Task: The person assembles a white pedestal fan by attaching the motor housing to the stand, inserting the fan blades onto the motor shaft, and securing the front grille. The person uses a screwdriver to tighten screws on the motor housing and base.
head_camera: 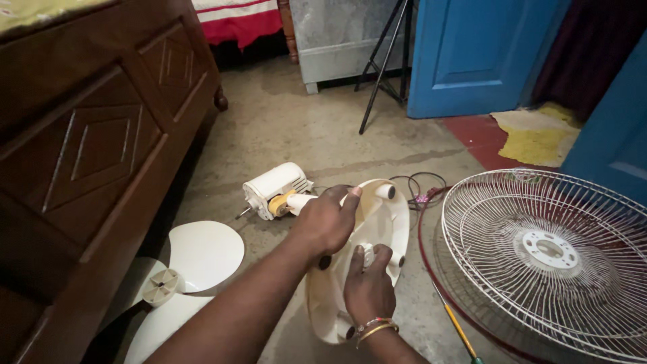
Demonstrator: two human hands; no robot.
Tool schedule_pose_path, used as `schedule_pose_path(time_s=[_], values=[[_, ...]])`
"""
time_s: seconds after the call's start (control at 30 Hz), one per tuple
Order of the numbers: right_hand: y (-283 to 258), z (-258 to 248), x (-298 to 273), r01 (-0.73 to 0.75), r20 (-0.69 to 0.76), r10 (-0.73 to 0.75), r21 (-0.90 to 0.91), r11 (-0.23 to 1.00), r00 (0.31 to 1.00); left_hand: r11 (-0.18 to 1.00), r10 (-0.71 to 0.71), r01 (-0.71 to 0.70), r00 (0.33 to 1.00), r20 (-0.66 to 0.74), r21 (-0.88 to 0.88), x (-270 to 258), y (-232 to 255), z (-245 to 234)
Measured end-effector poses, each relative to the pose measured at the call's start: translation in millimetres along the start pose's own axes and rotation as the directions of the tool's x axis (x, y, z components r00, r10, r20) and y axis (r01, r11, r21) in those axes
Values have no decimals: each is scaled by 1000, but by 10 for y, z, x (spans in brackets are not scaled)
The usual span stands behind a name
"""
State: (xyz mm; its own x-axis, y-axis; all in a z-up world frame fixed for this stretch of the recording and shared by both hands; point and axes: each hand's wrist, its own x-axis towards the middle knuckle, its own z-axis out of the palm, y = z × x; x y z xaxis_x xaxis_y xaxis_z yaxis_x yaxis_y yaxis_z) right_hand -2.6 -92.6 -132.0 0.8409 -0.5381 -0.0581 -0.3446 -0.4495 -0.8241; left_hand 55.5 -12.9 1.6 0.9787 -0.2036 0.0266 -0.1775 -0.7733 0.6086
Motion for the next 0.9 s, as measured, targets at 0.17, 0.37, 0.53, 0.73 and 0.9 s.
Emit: schedule_pose_path(time_s=[0.17,0.37,0.53,0.73,0.9], values=[[82,75,14,97,-63,-89,127,987,994,1000,3,-3,1000,-16,-9,-35,-5,-18],[176,126,24,108,-33,-104,229,967,994,1000,-12,12,1000,14,-17,-89,-18,-53],[251,152,66,208,-56,-201,207,956,978,997,78,-79,997,-26,-22,-65,-79,-56],[258,194,141,196,-36,-193,220,955,980,996,85,-85,996,-20,-31,-20,-171,-64],[306,151,145,273,-21,-277,246,930,961,997,76,-77,997,-28,-27,22,-222,-47]])
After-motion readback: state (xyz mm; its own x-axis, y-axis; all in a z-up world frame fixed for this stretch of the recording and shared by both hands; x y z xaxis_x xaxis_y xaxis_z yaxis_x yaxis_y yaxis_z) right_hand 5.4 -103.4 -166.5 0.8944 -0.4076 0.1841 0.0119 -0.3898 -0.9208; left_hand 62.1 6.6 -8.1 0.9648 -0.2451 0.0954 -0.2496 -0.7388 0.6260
